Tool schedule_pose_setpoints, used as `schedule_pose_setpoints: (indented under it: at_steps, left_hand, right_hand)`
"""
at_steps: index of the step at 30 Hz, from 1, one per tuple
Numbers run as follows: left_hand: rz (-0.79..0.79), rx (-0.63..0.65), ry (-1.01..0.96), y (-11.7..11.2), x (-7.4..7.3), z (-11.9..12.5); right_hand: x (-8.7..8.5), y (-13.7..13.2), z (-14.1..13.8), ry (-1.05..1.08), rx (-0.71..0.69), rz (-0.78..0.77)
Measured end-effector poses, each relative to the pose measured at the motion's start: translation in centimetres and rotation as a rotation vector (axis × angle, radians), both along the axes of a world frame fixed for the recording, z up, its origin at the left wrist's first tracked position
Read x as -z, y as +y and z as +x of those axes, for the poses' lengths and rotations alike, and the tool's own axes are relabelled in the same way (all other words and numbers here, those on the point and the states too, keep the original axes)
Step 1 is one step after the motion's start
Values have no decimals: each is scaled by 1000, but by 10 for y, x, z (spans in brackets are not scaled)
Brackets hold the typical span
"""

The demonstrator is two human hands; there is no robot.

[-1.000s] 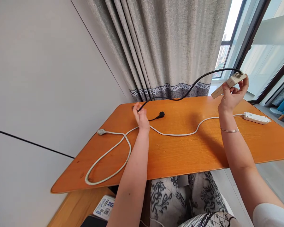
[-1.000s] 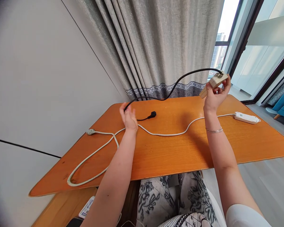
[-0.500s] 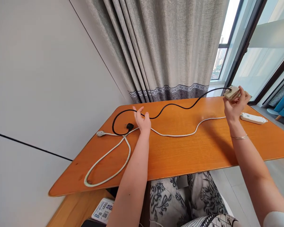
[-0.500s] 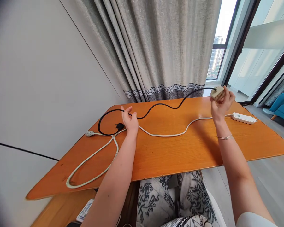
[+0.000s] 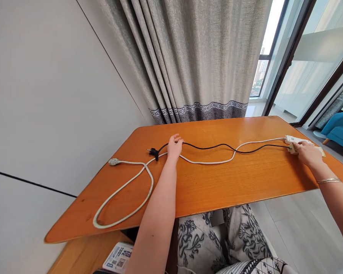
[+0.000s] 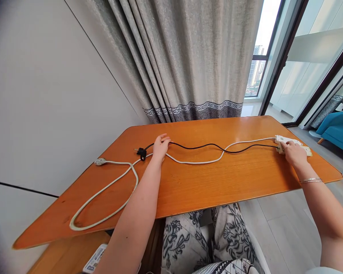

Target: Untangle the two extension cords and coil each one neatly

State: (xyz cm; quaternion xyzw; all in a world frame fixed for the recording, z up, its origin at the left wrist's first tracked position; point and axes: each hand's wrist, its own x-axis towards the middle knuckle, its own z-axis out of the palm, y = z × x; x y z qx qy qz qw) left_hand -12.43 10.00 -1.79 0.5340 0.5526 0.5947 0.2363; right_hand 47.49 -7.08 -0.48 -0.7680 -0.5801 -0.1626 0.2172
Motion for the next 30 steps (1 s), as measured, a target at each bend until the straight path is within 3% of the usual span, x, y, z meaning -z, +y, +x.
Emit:
schedule_pose_setpoints:
  at_steps: [2,5,9,13,16,19,22,24,26,30]
  left_hand:
    - [-116,20,43,-7,-3,5]
    - [-313,105,59,-19,-11,14]
    - [-449,272,-157,-33,-25,27]
    - [-425,386,-472,-37,-32,36]
    - [-306,436,-552,-33,-29,38]
    - [-153,424,-399,-27,-21,40]
    - [-4,391,-137,-25,-13,44]
    - [67,392,78,-29,-11,48]
    - [113,419,329,-37,-11,53]
    - [100,534,789,-59,-16,66]
  right_hand:
    - [-1,-3,-2,-28,97,-139]
    - [-8,-6,-9,-50,129,-227]
    - [-17,-7,-16,-65,151,-336]
    - [-26,-3,-18,-71,194,-433]
    - [-34,6,-19,-75,225,-473]
    - [-40,21,-29,-98,203,-491]
    - [-43,41,-60,-129,3,-493]
    - [-43,53,-95,-118,-261,-473]
    - [-42,63,-137,-98,-440,-443]
    - [-38,75,-214,-145,-608,-476]
